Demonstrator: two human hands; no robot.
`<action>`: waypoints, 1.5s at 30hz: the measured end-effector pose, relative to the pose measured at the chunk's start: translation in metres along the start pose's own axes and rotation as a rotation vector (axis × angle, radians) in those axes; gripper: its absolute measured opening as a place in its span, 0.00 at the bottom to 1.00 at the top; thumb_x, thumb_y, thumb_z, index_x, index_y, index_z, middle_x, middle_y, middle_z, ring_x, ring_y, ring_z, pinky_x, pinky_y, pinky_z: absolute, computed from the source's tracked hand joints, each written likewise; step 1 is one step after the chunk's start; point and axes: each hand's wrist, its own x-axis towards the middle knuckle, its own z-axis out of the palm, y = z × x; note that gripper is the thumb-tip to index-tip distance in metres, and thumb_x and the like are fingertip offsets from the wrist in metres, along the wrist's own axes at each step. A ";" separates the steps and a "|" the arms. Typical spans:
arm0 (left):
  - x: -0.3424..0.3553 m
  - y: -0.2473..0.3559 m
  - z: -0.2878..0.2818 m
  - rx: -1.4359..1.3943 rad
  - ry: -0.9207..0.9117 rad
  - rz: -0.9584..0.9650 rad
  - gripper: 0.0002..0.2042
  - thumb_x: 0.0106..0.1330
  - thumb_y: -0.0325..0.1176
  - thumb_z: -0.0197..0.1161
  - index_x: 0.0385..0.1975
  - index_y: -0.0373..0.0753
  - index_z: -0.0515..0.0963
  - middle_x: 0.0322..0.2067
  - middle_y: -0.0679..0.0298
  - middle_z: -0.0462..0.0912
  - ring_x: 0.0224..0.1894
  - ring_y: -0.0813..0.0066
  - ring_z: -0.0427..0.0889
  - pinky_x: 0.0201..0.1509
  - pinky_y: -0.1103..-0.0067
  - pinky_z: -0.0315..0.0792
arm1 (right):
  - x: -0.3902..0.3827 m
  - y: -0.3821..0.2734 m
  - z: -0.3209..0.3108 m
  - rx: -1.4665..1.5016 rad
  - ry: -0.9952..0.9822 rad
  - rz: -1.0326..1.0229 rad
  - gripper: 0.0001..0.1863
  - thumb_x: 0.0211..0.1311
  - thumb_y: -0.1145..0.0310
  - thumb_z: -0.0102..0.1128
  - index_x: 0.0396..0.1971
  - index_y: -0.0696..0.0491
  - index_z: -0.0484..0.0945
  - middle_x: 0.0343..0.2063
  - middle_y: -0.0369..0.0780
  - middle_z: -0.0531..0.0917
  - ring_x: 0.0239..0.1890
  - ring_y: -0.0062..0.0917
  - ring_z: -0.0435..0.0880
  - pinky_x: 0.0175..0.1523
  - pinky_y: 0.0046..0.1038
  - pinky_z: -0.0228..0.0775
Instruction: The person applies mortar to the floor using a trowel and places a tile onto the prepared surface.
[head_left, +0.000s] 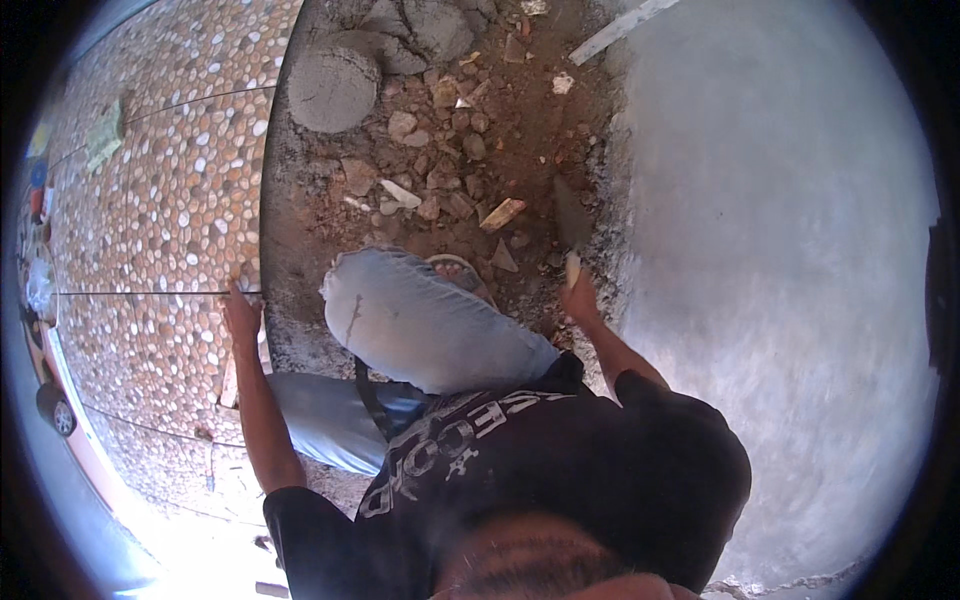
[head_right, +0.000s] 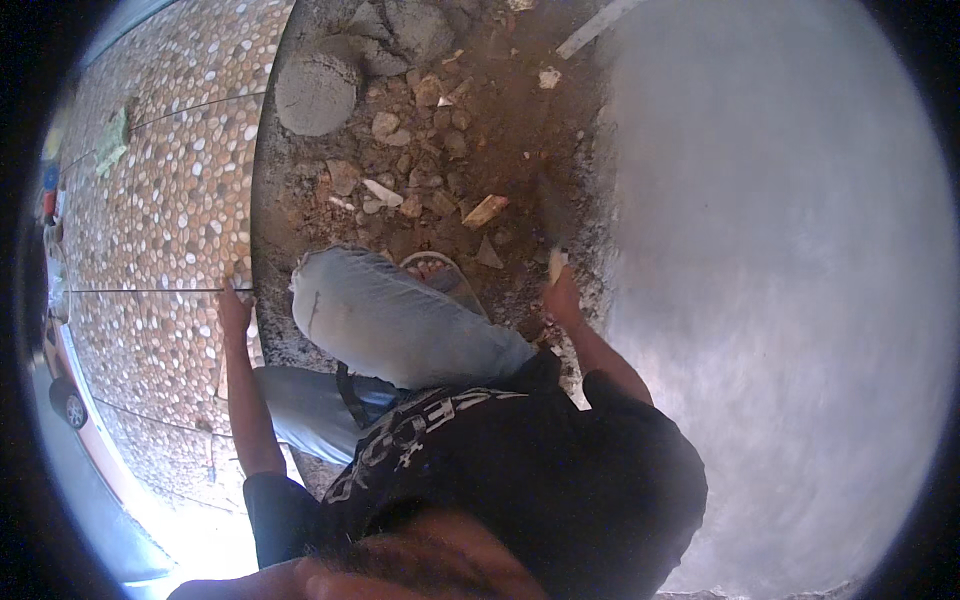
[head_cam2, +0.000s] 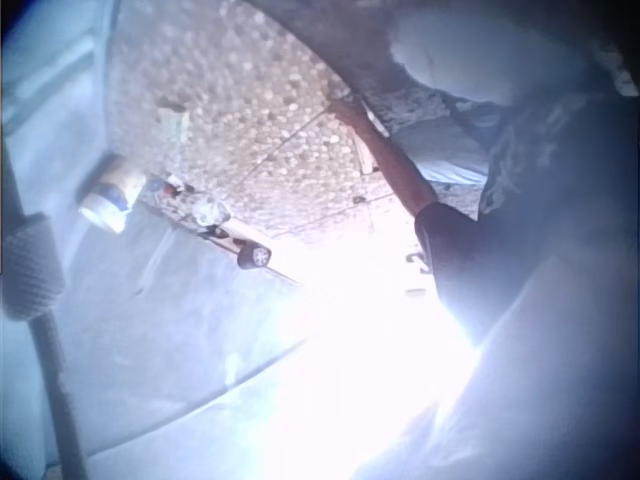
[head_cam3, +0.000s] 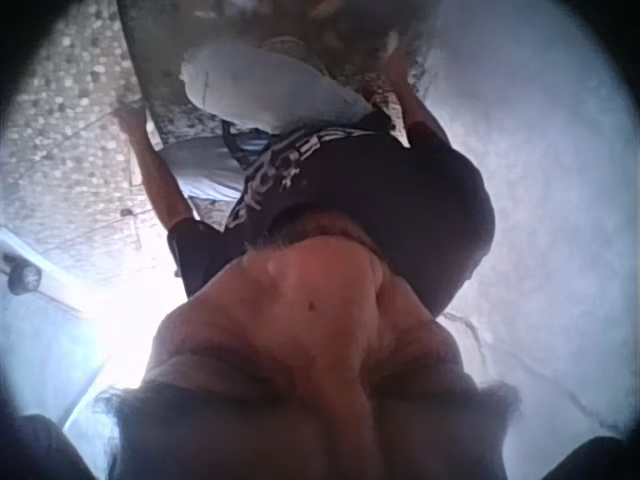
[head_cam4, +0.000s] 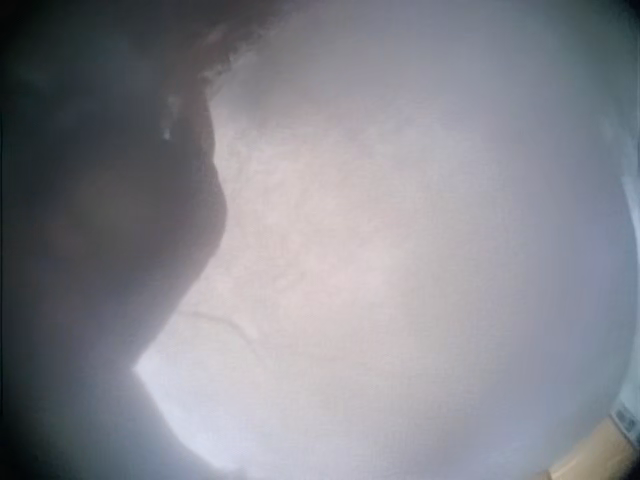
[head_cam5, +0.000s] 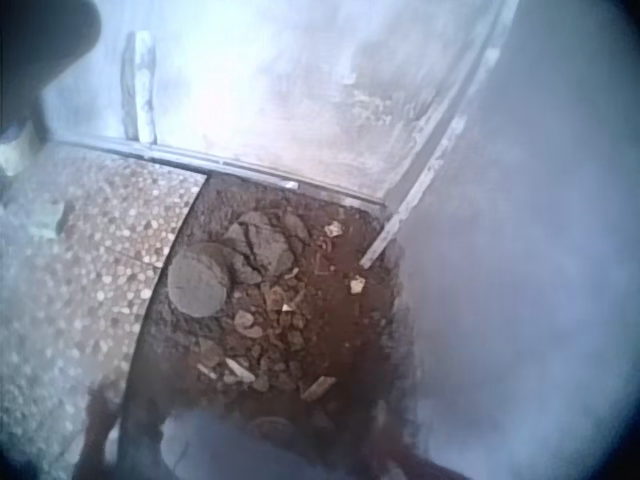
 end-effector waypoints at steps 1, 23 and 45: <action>0.004 -0.009 0.006 -0.015 0.002 0.011 0.43 0.49 0.33 0.70 0.63 0.35 0.51 0.48 0.32 0.68 0.47 0.40 0.74 0.50 0.61 0.70 | 0.019 -0.013 -0.002 0.007 0.091 -0.041 0.29 0.51 0.68 0.58 0.51 0.59 0.58 0.41 0.58 0.75 0.44 0.52 0.76 0.48 0.44 0.67; 0.005 -0.006 0.000 0.073 -0.004 0.054 0.38 0.53 0.39 0.68 0.60 0.31 0.55 0.41 0.38 0.75 0.43 0.42 0.76 0.46 0.60 0.70 | -0.036 0.039 0.052 -0.102 0.108 0.144 0.20 0.53 0.69 0.52 0.44 0.61 0.60 0.36 0.58 0.76 0.36 0.44 0.81 0.34 0.39 0.72; 0.012 -0.012 0.000 0.079 -0.029 0.140 0.37 0.51 0.43 0.68 0.57 0.34 0.57 0.42 0.36 0.74 0.46 0.42 0.76 0.48 0.60 0.70 | -0.070 0.028 0.132 0.800 -0.028 0.362 0.25 0.51 0.67 0.57 0.47 0.62 0.62 0.22 0.51 0.78 0.21 0.37 0.80 0.27 0.38 0.72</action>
